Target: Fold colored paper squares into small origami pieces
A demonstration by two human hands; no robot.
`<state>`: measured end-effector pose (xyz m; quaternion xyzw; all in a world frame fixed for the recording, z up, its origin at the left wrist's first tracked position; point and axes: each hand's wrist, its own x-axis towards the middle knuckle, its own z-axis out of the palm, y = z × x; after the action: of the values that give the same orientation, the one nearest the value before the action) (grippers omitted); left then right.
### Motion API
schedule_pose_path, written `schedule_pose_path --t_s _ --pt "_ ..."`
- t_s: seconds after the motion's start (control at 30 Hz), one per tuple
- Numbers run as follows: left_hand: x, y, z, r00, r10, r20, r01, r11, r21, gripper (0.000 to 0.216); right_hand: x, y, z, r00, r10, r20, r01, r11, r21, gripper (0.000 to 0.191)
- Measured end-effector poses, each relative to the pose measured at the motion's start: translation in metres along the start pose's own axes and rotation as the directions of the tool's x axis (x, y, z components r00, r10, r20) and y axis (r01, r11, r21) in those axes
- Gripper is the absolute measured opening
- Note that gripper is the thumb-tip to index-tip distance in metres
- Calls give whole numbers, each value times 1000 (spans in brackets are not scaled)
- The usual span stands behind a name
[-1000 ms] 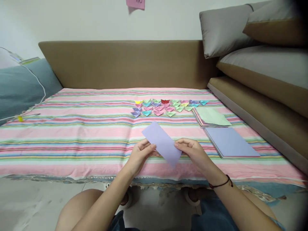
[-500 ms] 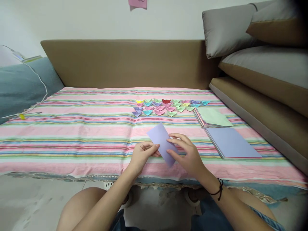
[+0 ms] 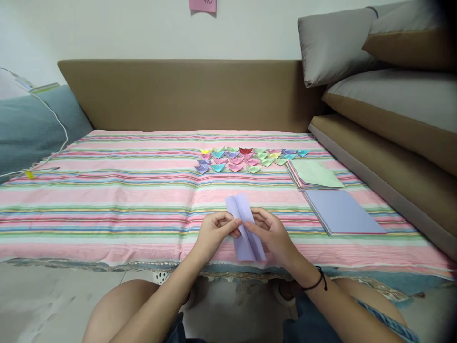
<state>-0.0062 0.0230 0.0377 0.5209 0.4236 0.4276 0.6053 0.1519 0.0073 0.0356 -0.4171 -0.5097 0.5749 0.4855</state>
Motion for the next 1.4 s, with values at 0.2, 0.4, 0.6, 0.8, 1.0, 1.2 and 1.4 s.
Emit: schedule_pose_path --t_s 0.2,0.4,0.6,0.8,1.0,1.2,1.4 --pt "-1 8 -2 1000 -28 -14 28 1000 -9 28 5 -3 -17 992 33 -126 -44 995 -86 23" --pt "3 7 -17 983 -71 -171 68 997 -24 30 10 -4 -39 972 67 -225 -83 995 -62 25" --pt "7 -3 -27 985 -39 -165 46 998 37 29 9 3 -50 976 60 -209 -95 982 -160 29" --pt "9 -14 -33 993 -2 -121 21 988 155 28 8 11 -56 985 55 -164 -93 967 -237 25" --pt "10 -17 -34 995 -24 -94 33 995 92 36 6 13 -61 980 85 -182 -115 981 -159 34" --pt "5 -19 -39 999 39 -21 -22 857 514 8 0 16 -63 998 66 19 -52 904 -425 16" --pt "-10 -15 -42 940 247 235 -312 342 886 22 -11 16 -69 979 -26 200 183 534 -825 21"
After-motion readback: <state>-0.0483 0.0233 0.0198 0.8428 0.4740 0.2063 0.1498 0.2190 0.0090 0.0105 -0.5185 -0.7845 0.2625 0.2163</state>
